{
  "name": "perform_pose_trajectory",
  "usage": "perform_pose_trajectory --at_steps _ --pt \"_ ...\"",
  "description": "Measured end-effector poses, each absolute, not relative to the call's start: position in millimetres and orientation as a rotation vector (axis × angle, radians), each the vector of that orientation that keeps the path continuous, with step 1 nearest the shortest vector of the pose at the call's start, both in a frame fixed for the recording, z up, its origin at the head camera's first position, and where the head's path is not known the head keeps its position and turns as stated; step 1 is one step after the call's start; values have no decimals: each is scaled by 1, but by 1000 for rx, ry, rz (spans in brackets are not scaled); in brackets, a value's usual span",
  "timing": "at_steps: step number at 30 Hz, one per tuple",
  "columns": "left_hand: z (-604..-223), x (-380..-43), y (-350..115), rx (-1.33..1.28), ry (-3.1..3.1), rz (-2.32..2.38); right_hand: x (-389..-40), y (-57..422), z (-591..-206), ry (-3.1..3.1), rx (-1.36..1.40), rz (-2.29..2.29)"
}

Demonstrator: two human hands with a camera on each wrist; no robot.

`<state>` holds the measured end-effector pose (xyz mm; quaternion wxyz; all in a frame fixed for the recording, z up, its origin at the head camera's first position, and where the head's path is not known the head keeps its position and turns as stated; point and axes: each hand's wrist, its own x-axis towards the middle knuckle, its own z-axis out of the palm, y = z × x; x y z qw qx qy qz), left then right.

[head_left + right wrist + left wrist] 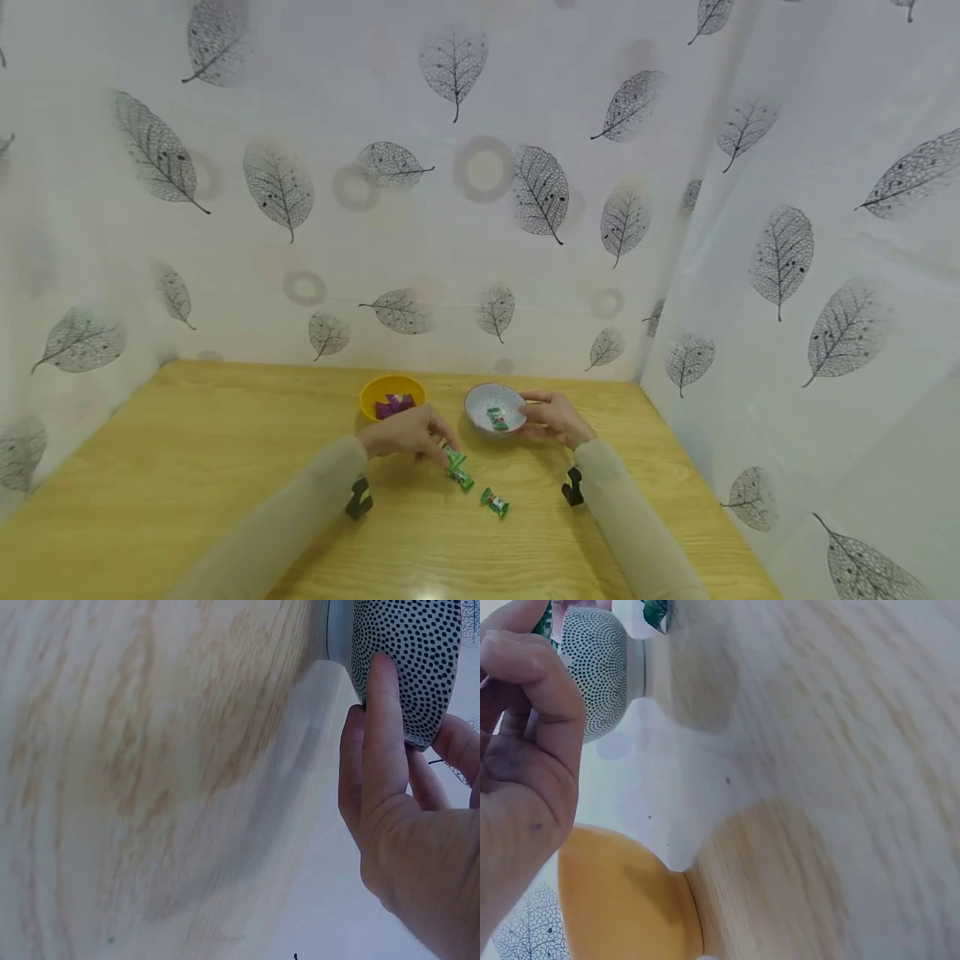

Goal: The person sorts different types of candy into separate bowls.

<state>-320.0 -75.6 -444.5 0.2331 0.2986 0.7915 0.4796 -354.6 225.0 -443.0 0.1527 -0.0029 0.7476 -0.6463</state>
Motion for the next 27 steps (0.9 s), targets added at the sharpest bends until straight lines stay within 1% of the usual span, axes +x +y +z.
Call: perform_pose_trajectory --at_steps 7,15,21,27 --pt "-439 -326 -66 876 2177 1356 -356 225 -440 2165 -24 -1838" --pt "-439 -333 -52 748 2203 1471 -356 227 -437 2155 -55 -1832" --pt "-442 -336 -40 744 2256 1531 -356 227 -439 2148 -58 -1826" --pt "-442 -338 -31 679 2271 1603 -355 225 -441 2144 -21 -1825"
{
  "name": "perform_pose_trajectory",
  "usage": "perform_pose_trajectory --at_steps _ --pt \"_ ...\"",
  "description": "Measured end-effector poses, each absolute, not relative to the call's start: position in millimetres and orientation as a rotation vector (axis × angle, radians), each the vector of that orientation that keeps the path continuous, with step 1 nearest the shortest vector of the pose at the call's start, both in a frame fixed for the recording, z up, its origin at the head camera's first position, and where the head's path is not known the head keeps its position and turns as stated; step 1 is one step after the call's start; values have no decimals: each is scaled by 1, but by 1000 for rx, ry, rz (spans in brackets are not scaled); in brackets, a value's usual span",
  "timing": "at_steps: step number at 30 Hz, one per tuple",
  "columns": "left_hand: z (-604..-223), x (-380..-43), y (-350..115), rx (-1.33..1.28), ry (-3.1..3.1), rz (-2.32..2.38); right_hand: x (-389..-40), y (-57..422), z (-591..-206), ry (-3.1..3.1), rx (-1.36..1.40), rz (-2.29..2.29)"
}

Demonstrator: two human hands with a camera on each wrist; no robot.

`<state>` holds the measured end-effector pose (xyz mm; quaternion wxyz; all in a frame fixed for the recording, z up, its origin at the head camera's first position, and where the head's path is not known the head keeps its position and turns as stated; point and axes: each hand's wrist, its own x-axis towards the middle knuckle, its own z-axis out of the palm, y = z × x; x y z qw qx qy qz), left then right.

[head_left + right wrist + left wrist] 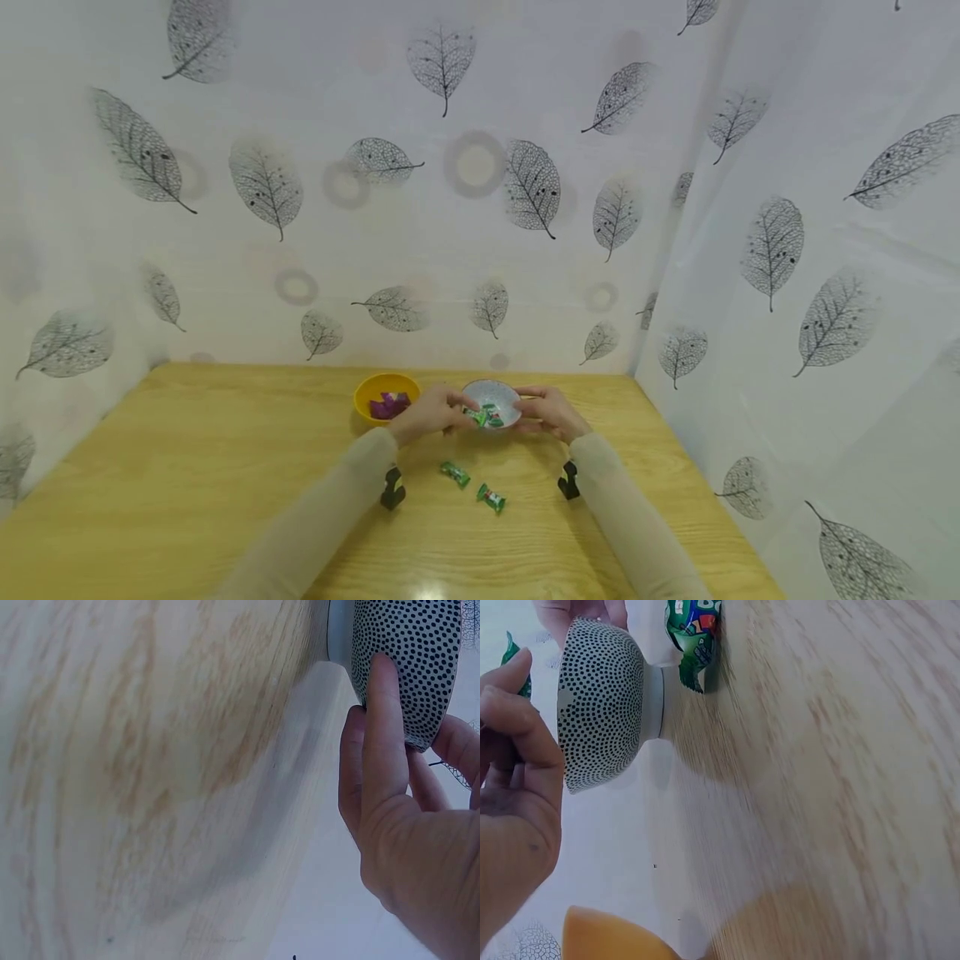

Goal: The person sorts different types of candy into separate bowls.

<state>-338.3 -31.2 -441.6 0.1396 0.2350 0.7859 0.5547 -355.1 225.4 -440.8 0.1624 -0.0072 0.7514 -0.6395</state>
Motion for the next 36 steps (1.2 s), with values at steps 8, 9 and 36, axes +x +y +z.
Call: perform_pose_trajectory --at_steps 8,9,36 --pt "-440 -341 -27 653 2278 1719 -357 224 -442 2153 -14 -1829" --pt "-441 -342 -26 648 2286 1725 -356 224 -442 2155 -12 -1827" --pt "-442 -336 -25 611 2256 1801 -356 223 -444 2158 13 -1828"
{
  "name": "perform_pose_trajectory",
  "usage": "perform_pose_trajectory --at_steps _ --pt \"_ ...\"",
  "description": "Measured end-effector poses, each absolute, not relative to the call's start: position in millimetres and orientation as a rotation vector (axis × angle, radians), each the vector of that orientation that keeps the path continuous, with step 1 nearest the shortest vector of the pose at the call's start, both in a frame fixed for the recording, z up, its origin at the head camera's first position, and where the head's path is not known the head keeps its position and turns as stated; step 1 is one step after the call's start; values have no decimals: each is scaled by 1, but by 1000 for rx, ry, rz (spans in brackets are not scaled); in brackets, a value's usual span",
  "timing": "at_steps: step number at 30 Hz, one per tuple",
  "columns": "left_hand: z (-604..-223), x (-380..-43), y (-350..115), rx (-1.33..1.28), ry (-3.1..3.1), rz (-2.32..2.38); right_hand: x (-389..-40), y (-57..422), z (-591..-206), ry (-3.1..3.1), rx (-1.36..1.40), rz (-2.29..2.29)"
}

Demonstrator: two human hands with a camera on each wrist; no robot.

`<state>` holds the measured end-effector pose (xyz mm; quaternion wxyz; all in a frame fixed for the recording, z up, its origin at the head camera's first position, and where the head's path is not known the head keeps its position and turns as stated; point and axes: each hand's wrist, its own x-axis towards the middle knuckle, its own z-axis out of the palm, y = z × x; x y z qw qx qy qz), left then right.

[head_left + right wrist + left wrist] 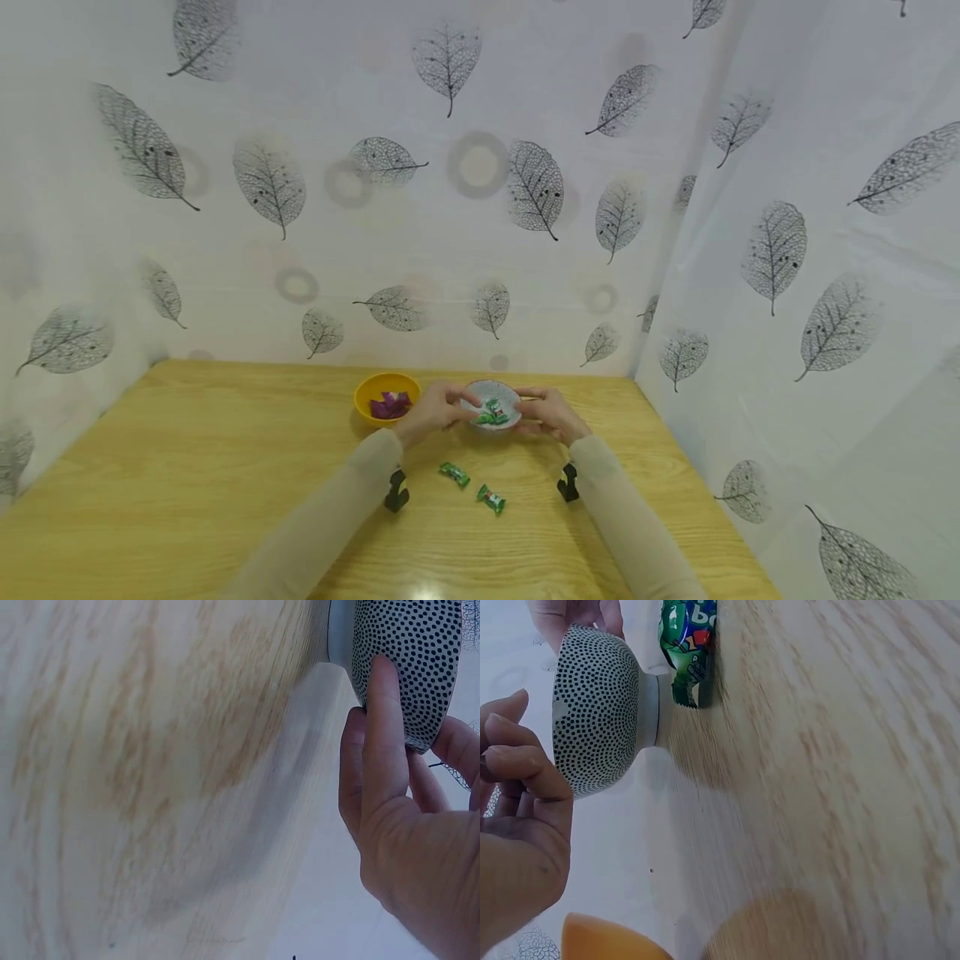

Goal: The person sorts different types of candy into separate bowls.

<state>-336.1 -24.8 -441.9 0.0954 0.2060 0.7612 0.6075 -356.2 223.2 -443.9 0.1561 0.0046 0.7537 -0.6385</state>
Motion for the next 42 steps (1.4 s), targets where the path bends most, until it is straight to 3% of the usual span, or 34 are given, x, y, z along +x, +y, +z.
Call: perform_pose_trajectory --at_steps 11,42 --pt "-445 -328 -43 745 2212 1680 -354 222 -442 2140 12 -1850" --pt "-462 -319 -57 666 2209 1312 -356 223 -440 2145 29 -1834"
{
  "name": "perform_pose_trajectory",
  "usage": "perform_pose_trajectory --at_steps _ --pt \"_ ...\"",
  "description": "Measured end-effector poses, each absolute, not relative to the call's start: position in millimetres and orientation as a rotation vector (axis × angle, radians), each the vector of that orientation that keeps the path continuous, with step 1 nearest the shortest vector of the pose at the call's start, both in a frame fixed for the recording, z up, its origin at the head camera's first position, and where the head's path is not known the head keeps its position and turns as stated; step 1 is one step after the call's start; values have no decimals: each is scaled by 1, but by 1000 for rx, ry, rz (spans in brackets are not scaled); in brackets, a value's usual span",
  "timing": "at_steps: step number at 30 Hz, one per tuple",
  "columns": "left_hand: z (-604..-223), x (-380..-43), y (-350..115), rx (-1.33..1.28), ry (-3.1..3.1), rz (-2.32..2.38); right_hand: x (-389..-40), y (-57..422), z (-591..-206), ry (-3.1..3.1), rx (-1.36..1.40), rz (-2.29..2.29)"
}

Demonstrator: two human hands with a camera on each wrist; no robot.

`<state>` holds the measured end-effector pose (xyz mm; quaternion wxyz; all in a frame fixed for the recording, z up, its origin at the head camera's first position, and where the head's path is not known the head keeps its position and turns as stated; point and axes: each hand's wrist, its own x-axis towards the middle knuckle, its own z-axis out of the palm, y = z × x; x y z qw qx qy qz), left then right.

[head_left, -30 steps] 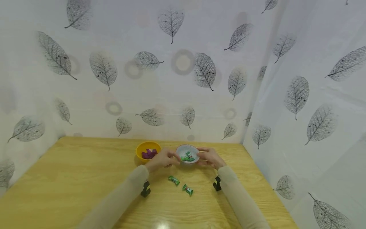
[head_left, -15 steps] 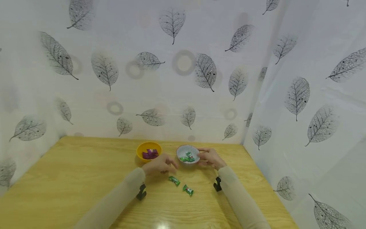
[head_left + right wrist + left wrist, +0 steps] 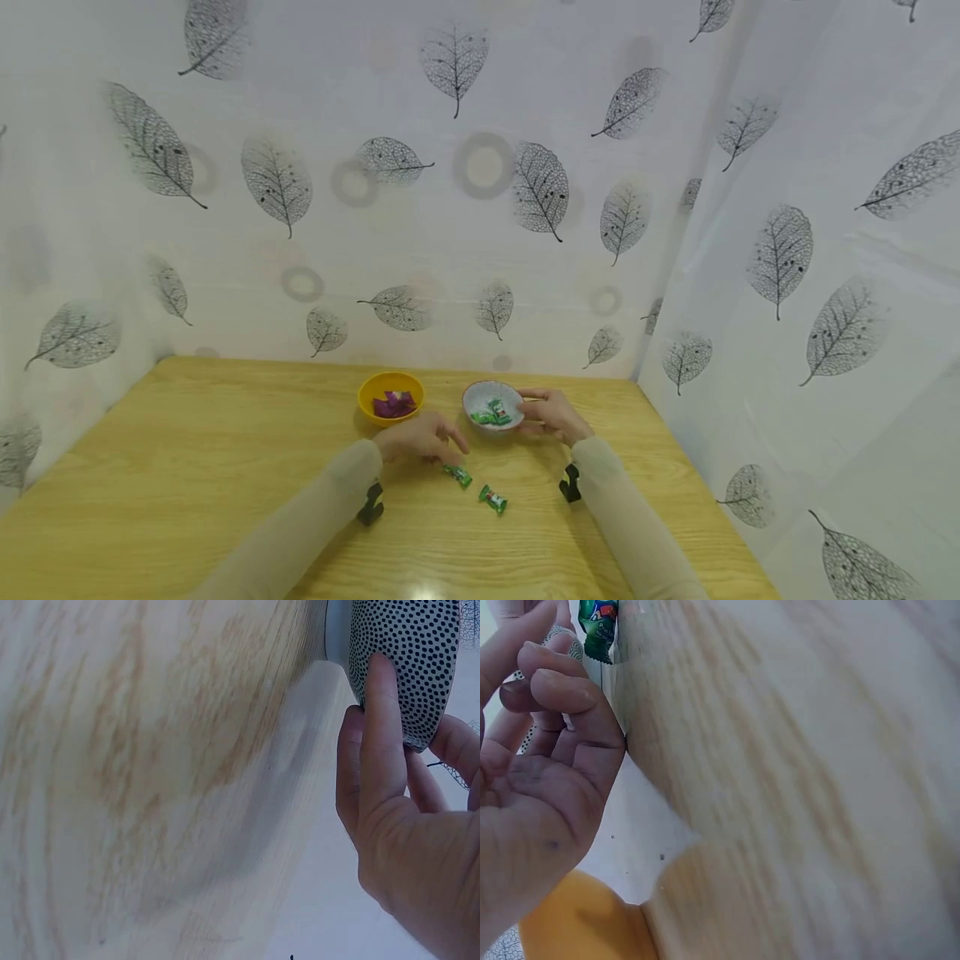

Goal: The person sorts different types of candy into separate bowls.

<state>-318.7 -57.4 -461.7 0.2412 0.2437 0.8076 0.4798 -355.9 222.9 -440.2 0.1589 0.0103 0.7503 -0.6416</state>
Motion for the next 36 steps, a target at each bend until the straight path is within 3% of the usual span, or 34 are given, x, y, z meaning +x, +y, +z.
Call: perform_pose_trajectory --at_steps 36 --pt "-456 -314 -51 765 2185 1145 -356 225 -443 2169 -5 -1804"
